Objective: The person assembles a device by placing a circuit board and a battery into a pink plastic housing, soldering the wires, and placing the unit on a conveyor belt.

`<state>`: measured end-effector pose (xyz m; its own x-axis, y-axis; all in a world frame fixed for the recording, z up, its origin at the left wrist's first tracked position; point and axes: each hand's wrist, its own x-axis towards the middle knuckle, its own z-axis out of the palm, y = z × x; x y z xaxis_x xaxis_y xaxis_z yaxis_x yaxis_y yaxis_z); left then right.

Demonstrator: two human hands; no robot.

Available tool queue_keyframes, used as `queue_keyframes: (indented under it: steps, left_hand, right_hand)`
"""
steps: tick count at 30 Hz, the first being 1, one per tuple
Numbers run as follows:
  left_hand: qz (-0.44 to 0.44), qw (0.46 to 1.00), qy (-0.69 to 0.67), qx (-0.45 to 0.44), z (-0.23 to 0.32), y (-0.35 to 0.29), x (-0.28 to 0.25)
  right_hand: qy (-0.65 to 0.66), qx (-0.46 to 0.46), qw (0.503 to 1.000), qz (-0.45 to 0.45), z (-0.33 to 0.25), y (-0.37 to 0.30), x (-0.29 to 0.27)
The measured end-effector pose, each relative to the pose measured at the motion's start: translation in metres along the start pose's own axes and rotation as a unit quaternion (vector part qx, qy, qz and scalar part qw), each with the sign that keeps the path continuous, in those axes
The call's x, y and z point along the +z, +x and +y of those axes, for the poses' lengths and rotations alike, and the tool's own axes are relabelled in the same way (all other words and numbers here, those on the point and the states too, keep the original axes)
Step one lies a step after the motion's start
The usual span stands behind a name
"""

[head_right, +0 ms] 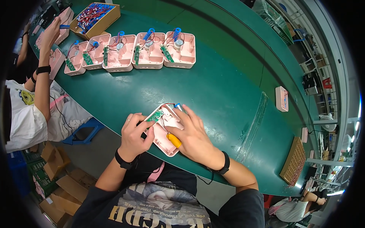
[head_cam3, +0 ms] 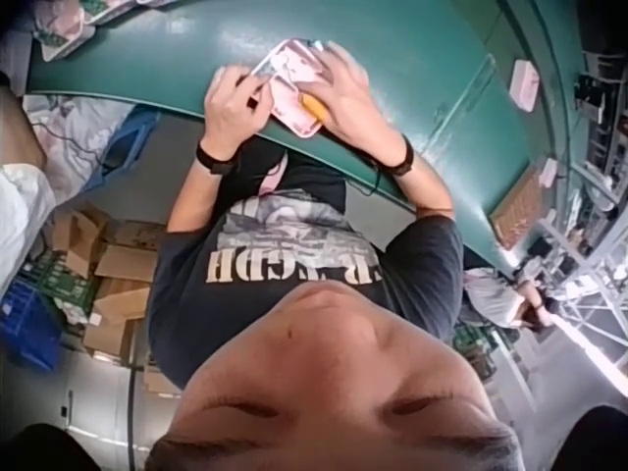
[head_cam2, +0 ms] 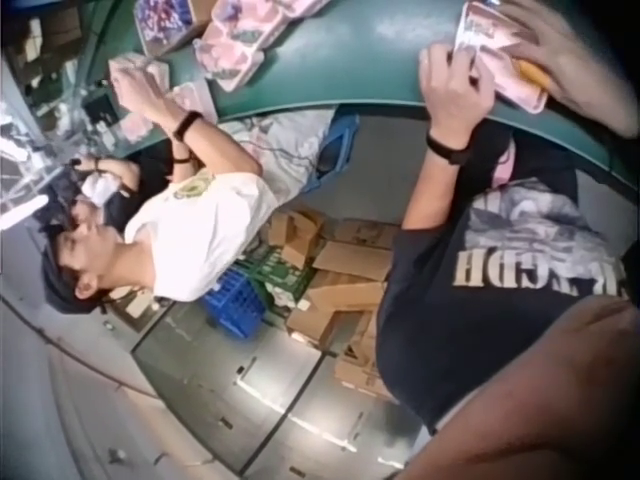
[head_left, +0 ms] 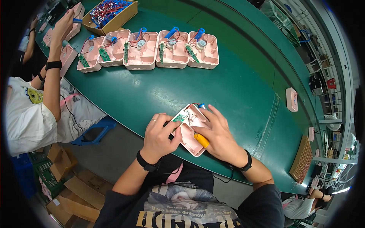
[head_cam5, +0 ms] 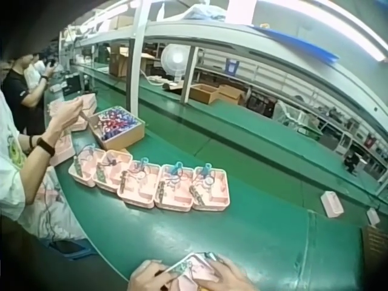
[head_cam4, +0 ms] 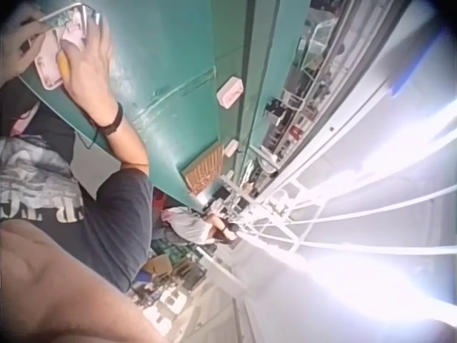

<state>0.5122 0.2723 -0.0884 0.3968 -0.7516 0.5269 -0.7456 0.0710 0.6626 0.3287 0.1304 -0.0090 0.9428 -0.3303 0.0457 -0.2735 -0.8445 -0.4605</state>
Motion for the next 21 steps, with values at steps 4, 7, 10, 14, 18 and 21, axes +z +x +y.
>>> queue_keyframes:
  steps: [4, 7, 10, 14, 18, 21]
  left_hand:
    - [0.007, 1.0, -0.001, -0.001, -0.001, -0.001, 0.001]
    - [-0.001, 1.0, -0.006, -0.004, -0.001, -0.001, 0.001]
    - [-0.001, 1.0, -0.004, -0.006, -0.001, -0.002, -0.001]
    - [-0.003, 1.0, -0.008, 0.004, 0.0, -0.001, 0.0]
    - [0.003, 1.0, -0.002, 0.013, -0.003, -0.001, 0.002]
    - [0.0, 1.0, -0.001, 0.011, -0.003, 0.0, 0.001]
  right_hand:
    - [-0.027, -0.008, 0.999, -0.019, -0.002, 0.002, -0.002]
    - [-0.019, -0.016, 0.999, -0.026, 0.003, 0.003, -0.008]
    - [0.007, -0.04, 0.999, -0.021, 0.019, 0.007, -0.02]
    - [0.068, 0.087, 0.994, 0.004, 0.046, 0.028, -0.036]
    - [0.025, 0.086, 0.992, -0.085, 0.053, 0.046, -0.033]
    - [-0.003, 0.053, 0.992, -0.115, 0.056, 0.057, -0.037]
